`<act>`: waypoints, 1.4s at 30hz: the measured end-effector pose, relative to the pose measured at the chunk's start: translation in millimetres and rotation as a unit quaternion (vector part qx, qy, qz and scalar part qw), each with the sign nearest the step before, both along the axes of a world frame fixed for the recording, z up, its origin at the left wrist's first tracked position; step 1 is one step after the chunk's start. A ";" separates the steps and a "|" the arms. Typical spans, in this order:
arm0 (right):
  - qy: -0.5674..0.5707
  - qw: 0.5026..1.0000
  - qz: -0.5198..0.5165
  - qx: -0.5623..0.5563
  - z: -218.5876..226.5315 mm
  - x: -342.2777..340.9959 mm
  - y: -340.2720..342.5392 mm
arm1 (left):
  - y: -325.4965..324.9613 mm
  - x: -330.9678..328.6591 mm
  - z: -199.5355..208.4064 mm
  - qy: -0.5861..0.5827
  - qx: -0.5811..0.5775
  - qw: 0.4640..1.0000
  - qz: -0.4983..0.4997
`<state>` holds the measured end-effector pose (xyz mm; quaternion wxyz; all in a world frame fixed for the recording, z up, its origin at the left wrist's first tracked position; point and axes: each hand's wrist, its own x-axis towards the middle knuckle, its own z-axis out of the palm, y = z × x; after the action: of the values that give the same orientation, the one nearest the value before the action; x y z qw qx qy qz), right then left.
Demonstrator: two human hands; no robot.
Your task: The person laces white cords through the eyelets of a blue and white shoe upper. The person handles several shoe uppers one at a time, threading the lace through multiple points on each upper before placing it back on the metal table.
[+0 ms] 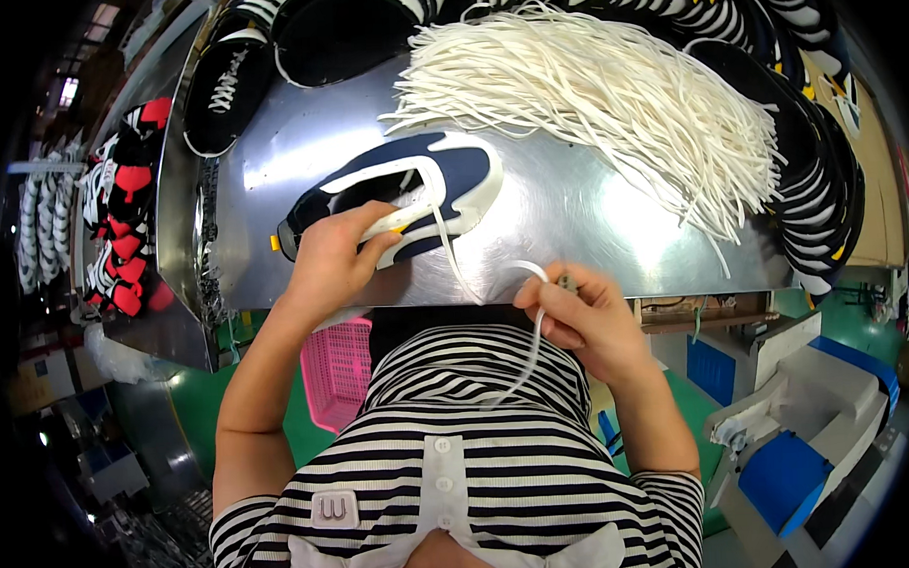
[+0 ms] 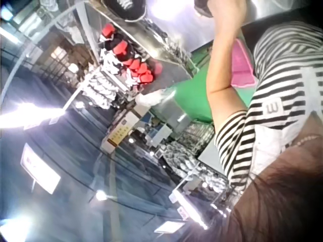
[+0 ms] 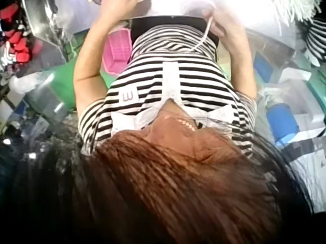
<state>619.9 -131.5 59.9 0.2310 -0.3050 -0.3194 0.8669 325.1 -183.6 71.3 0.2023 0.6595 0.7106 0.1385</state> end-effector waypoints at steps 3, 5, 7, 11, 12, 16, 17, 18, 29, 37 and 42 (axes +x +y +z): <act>0.175 0.980 -0.045 0.085 6.9 7.4 8.8 | 7.5 -2.2 -3.4 0.004 0.022 0.999 0.023; 0.264 0.956 -0.070 0.107 23.7 19.3 17.6 | 11.6 -7.5 -1.7 0.003 0.038 0.998 0.045; 0.354 0.923 -0.105 0.111 46.4 39.0 28.9 | 15.2 -15.8 -3.1 -0.006 0.054 0.997 0.059; 0.380 0.892 -0.190 0.153 69.9 59.1 45.0 | 10.5 -16.6 6.6 -0.062 -0.021 0.997 -0.035; 0.254 0.925 -0.261 0.112 55.4 47.4 39.3 | 4.5 -13.4 2.3 -0.051 -0.021 0.996 -0.066; -0.072 0.989 0.013 0.129 17.5 -39.6 36.4 | 1.8 -1.6 7.3 -0.075 -0.063 0.992 -0.076; -0.112 0.981 0.045 0.149 10.2 -55.8 37.9 | 1.3 -0.2 10.6 -0.061 -0.038 0.994 -0.085; -0.088 0.981 0.034 0.171 -2.5 -68.2 41.0 | 2.4 2.2 14.6 -0.047 -0.011 0.994 -0.096; -0.090 0.971 -0.017 0.220 -17.1 -105.2 76.0 | 36.0 32.5 14.2 0.059 -0.054 0.994 -0.078; -0.176 0.932 -0.018 0.317 -30.3 -68.5 40.0 | 42.6 37.1 -7.5 0.114 -0.049 0.991 -0.040; -0.212 0.905 0.011 0.369 -37.5 -61.4 14.6 | 47.2 38.9 -13.5 0.140 -0.033 0.989 -0.029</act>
<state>558.5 -116.9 22.4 0.2448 -0.3709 -0.6611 0.6045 364.0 -136.5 57.8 0.1264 0.6858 0.7166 0.0152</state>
